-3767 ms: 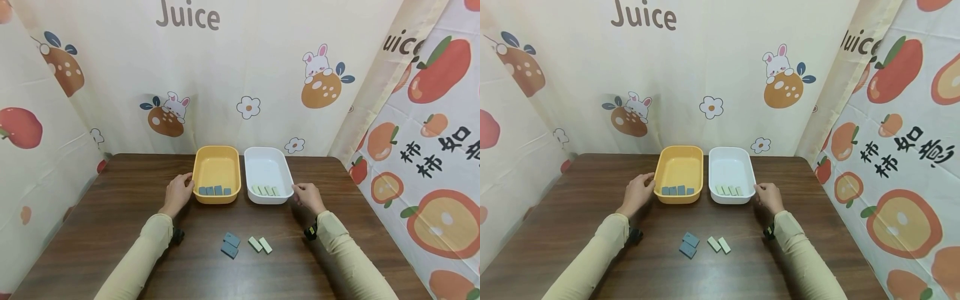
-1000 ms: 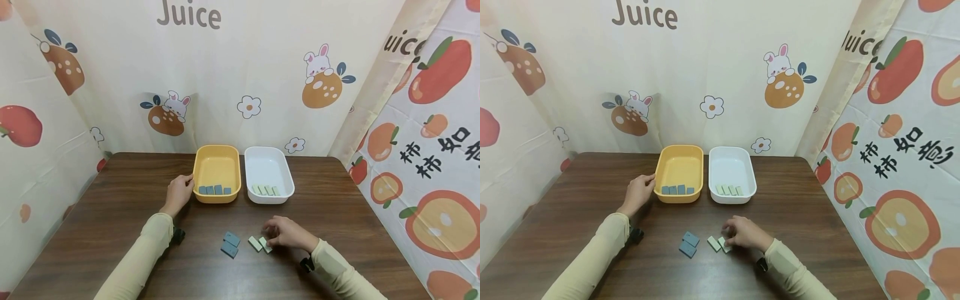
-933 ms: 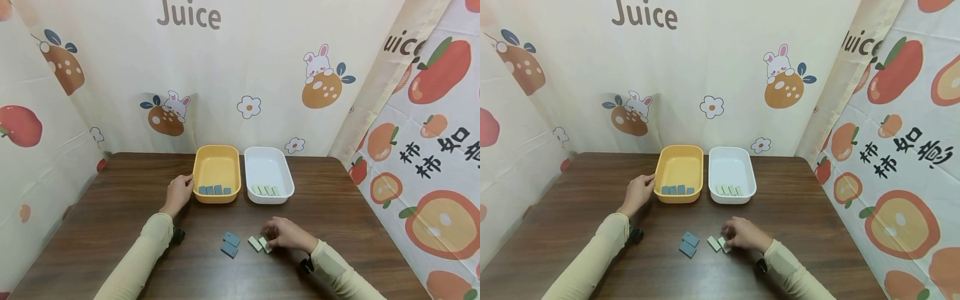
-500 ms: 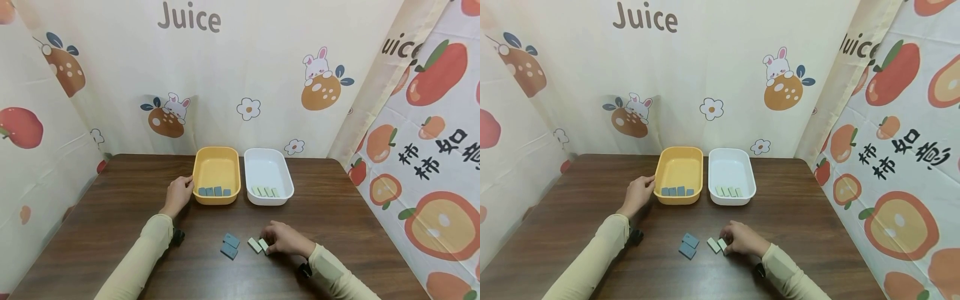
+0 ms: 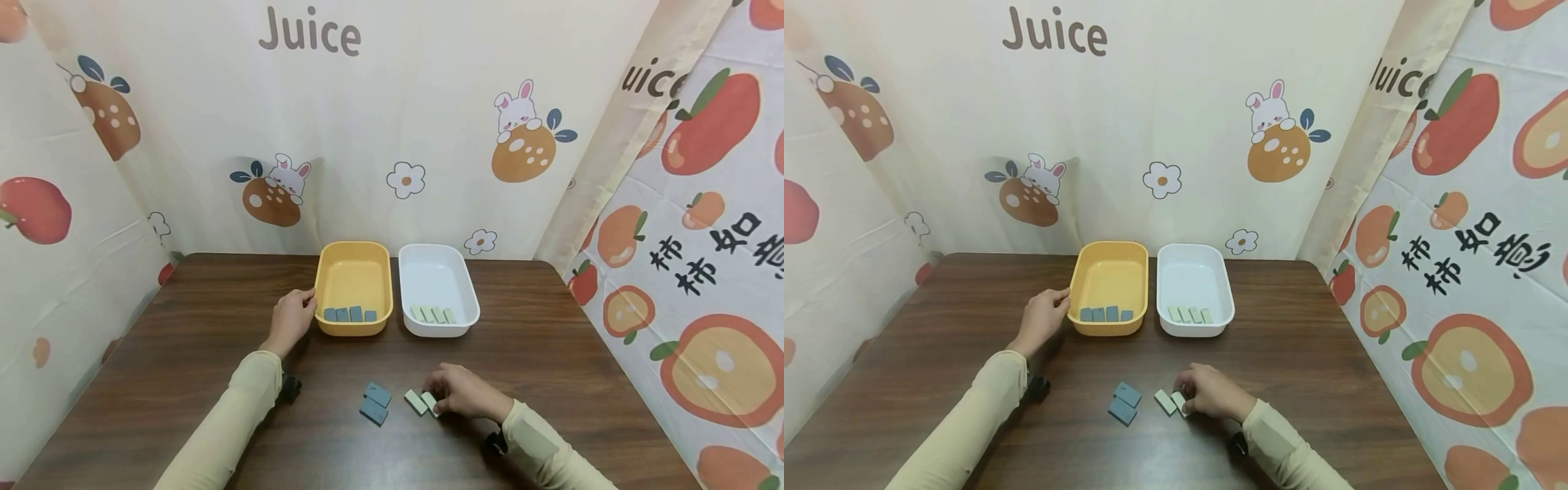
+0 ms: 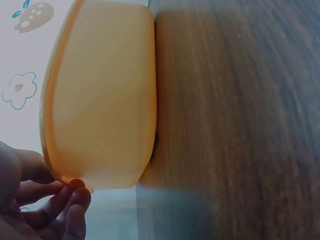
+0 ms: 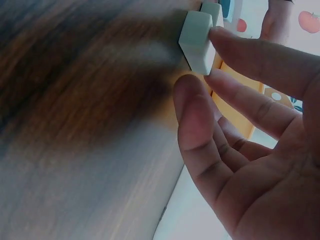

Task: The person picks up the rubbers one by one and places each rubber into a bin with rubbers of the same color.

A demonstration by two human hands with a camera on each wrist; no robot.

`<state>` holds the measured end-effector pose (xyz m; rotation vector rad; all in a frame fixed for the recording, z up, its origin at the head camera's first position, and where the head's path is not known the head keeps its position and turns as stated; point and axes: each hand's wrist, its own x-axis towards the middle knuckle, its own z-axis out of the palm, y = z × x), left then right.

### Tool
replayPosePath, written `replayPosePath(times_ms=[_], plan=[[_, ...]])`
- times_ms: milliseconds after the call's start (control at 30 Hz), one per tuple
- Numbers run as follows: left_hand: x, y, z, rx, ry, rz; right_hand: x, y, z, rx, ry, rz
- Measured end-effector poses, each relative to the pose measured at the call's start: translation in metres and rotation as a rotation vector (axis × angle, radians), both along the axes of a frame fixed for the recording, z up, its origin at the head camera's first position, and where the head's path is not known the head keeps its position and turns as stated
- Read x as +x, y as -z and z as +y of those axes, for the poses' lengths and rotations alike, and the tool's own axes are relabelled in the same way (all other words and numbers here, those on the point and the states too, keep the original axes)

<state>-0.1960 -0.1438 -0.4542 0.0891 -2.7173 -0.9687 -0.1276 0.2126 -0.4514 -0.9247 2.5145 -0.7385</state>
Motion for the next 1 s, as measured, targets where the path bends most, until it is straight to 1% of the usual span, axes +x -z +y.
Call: replayPosePath(times_ms=[167, 367, 667, 1000], plan=[[-0.0005, -0.0009, -0.0006, 0.008, -0.001, -0.004, -0.0002, -0.0015, 0.0, -0.004, 0.003, 0.019], [0.0001, 0.0007, -0.0012, 0.019, 0.005, -0.017, 0.0004, 0.002, -0.0014, -0.01, -0.014, 0.025], [-0.0004, 0.0017, -0.0013, 0.019, 0.001, 0.009, 0.0029, 0.0054, -0.006, -0.026, 0.024, 0.033], [0.0002, 0.0026, -0.0005, 0.022, -0.002, 0.011, 0.0058, 0.0034, -0.0083, -0.009, 0.026, 0.038]])
